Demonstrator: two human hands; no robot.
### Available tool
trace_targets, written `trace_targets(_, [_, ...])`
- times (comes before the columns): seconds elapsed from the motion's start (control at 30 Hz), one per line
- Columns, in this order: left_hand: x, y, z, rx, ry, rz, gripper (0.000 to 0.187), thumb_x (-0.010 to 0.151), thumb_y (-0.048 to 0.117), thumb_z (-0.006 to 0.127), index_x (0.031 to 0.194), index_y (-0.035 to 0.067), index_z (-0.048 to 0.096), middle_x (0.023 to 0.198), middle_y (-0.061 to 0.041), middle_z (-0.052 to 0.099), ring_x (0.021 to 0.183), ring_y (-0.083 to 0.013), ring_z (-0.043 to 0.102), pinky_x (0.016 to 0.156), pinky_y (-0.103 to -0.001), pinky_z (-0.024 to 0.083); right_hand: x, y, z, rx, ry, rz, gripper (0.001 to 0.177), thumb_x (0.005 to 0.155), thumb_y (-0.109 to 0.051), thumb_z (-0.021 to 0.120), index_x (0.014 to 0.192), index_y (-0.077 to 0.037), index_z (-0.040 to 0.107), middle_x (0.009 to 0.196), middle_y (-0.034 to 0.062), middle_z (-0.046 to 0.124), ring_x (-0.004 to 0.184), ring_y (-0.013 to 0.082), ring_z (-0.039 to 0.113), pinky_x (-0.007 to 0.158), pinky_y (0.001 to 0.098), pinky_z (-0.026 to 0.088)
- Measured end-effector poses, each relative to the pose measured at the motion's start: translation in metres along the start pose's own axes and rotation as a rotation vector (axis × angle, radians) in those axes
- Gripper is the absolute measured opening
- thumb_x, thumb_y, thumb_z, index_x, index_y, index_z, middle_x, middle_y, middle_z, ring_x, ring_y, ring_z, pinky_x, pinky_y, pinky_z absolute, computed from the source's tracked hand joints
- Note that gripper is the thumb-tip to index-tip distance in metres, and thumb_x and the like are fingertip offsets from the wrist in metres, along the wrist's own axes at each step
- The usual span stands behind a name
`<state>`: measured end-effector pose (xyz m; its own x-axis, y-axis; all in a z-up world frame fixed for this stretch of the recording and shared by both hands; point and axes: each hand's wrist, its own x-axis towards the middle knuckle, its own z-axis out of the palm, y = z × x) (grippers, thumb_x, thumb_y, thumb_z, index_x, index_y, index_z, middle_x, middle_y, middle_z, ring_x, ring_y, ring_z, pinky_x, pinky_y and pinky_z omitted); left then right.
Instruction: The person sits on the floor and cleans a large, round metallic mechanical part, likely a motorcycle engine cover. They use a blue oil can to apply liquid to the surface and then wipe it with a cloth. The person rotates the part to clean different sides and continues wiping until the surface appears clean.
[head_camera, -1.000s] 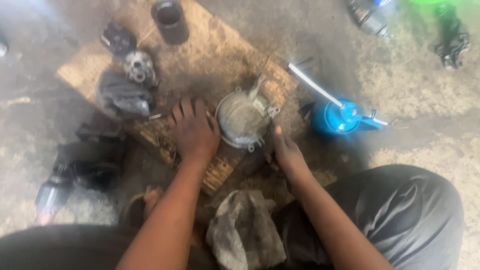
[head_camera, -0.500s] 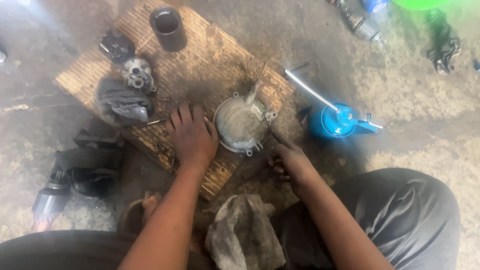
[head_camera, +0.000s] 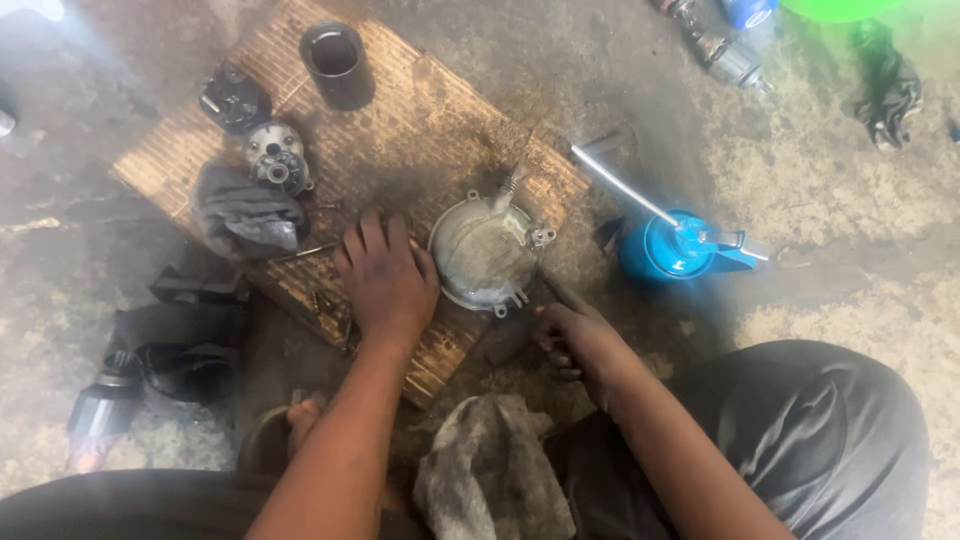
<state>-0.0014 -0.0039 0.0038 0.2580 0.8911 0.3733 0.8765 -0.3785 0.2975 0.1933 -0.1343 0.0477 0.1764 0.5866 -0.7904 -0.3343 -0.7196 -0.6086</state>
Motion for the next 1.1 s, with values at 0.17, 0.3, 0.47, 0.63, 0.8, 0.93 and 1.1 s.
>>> trace_targets(0.17, [-0.004,-0.003,0.000,0.013,-0.054,-0.015,0.037,0.090,0.021,0.063,0.122,0.004,0.060,0.138,-0.021,0.050,0.127,-0.0413,0.045,0.104,-0.055,0.036,-0.002,0.008,-0.001,0.010,-0.037,-0.003,0.055,0.093,-0.026,0.051,0.143,-0.003,0.046,0.064,0.0004,0.052,0.044,0.0102,0.036,0.038,0.0261,0.023])
trace_targets(0.3, [-0.001,-0.002,0.000,-0.009,-0.029,-0.006,0.040,0.088,0.020,0.063,0.123,0.001,0.059,0.138,-0.022,0.050,0.129,-0.0412,0.045,0.107,-0.056,0.035,0.001,0.010,-0.010,0.053,-0.107,0.087,0.062,0.098,-0.030,0.051,0.136,0.018,0.041,0.067,0.0021,0.055,0.044,0.0108,0.036,0.038,0.0261,0.023])
trace_targets(0.47, [-0.003,-0.004,0.001,-0.002,-0.030,0.000,0.039,0.089,0.020,0.062,0.123,0.001,0.060,0.140,-0.022,0.050,0.129,-0.0414,0.045,0.107,-0.056,0.035,-0.005,0.006,-0.003,0.009,-0.071,0.065,0.059,0.089,-0.027,0.048,0.147,-0.023,0.050,0.064,0.0013,0.054,0.044,0.0101,0.038,0.039,0.0260,0.025])
trace_targets(0.63, [-0.001,-0.001,0.000,-0.010,-0.038,-0.017,0.038,0.089,0.020,0.063,0.122,0.001,0.060,0.139,-0.022,0.050,0.129,-0.0416,0.045,0.107,-0.056,0.035,0.005,0.009,-0.008,0.029,-0.066,0.007,0.060,0.093,-0.036,0.050,0.149,-0.015,0.053,0.066,0.0011,0.055,0.044,0.0089,0.038,0.038,0.0251,0.026])
trace_targets(0.8, [0.000,0.000,-0.001,0.012,-0.066,-0.009,0.041,0.088,0.021,0.063,0.124,0.000,0.059,0.137,-0.023,0.049,0.128,-0.0419,0.044,0.106,-0.056,0.034,0.029,0.028,-0.013,-0.398,0.132,-0.387,0.053,0.097,-0.029,0.065,0.145,-0.007,0.063,0.096,0.0096,0.073,0.073,0.0163,0.063,0.065,0.0318,0.054])
trace_targets(0.93, [-0.003,-0.001,-0.001,-0.015,-0.053,-0.015,0.042,0.090,0.019,0.062,0.127,0.001,0.059,0.140,-0.021,0.049,0.130,-0.0405,0.044,0.109,-0.055,0.034,0.023,0.032,-0.008,-0.680,0.121,-0.427,0.079,0.092,-0.024,0.066,0.162,-0.023,0.030,0.132,0.0178,0.067,0.118,0.0261,0.066,0.102,0.0370,0.049])
trace_targets(1.1, [-0.002,-0.001,0.001,0.006,-0.050,-0.009,0.041,0.089,0.020,0.063,0.124,0.000,0.059,0.140,-0.023,0.049,0.131,-0.0417,0.043,0.108,-0.056,0.034,0.024,0.030,-0.004,-0.633,0.095,-0.436,0.085,0.087,-0.016,0.065,0.163,-0.024,0.027,0.151,0.0197,0.051,0.136,0.0271,0.049,0.111,0.0354,0.038])
